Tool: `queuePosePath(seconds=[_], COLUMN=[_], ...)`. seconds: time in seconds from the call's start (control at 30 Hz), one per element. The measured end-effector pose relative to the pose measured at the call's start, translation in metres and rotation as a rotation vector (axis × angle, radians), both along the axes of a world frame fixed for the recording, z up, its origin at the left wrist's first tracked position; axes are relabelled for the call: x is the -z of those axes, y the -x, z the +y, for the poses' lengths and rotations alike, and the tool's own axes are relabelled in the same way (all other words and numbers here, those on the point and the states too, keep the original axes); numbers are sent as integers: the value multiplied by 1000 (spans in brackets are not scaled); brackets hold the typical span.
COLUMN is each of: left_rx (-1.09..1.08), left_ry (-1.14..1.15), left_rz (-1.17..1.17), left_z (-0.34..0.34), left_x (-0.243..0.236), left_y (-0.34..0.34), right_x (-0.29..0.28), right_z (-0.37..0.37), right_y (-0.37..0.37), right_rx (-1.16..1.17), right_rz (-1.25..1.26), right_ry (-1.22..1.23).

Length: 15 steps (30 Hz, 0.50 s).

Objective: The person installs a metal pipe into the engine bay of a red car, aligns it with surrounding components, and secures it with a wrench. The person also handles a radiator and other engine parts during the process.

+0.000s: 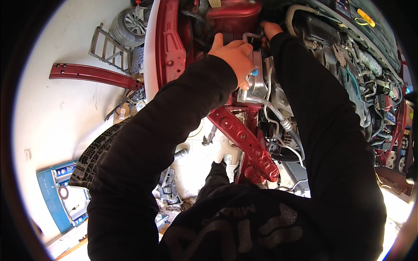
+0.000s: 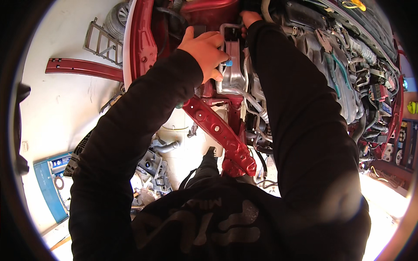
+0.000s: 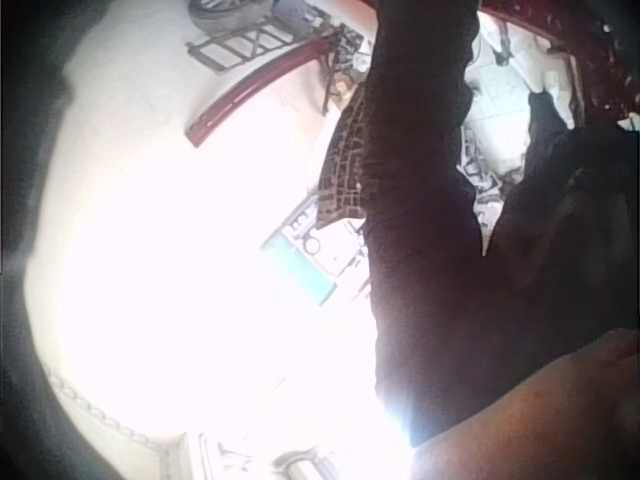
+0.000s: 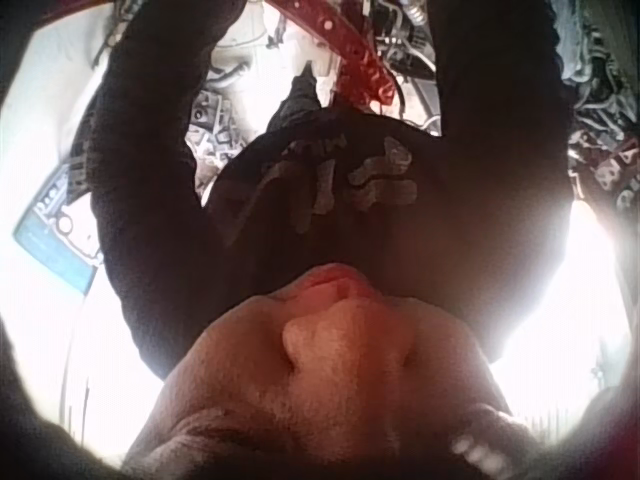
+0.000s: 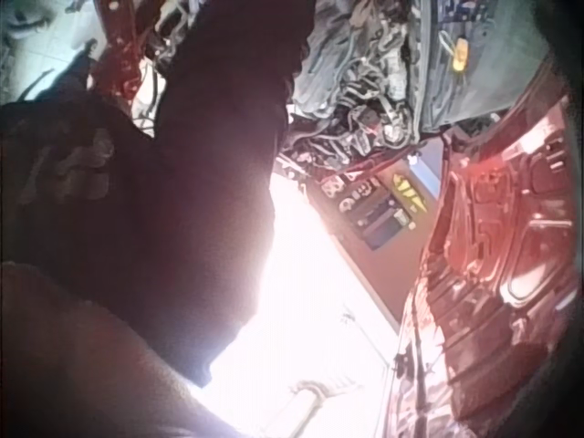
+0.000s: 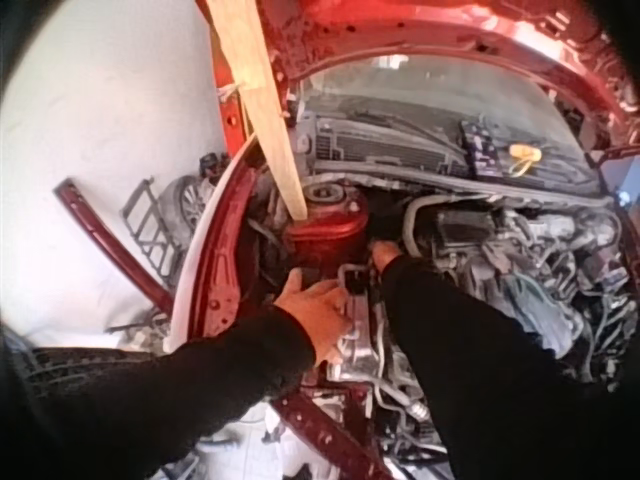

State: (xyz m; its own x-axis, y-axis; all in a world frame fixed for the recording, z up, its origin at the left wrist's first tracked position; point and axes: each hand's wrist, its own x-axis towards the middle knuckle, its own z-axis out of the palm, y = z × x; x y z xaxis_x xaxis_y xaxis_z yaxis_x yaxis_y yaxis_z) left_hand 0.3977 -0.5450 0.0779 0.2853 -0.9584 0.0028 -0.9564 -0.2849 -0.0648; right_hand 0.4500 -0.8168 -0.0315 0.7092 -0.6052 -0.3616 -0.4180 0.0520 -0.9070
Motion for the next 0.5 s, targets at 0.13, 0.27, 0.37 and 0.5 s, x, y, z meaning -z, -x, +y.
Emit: queuePosePath(seconds=[0.13,0.27,0.37,0.5], left_rx=[-61,-68,-59,-63], left_ry=[-45,-29,-34,62], left_rz=[43,67,113,119], left_z=[2,8,12,19], left_x=[-4,-8,-8,-7], left_y=[4,7,5,2], right_x=[-1,-18,-39,-96], right_z=[5,13,37,78], right_y=[-4,11,60,187], right_rx=[-71,-215,-386,-463], right_rz=[79,184,166,-420], right_ry=[42,752,882,1021])
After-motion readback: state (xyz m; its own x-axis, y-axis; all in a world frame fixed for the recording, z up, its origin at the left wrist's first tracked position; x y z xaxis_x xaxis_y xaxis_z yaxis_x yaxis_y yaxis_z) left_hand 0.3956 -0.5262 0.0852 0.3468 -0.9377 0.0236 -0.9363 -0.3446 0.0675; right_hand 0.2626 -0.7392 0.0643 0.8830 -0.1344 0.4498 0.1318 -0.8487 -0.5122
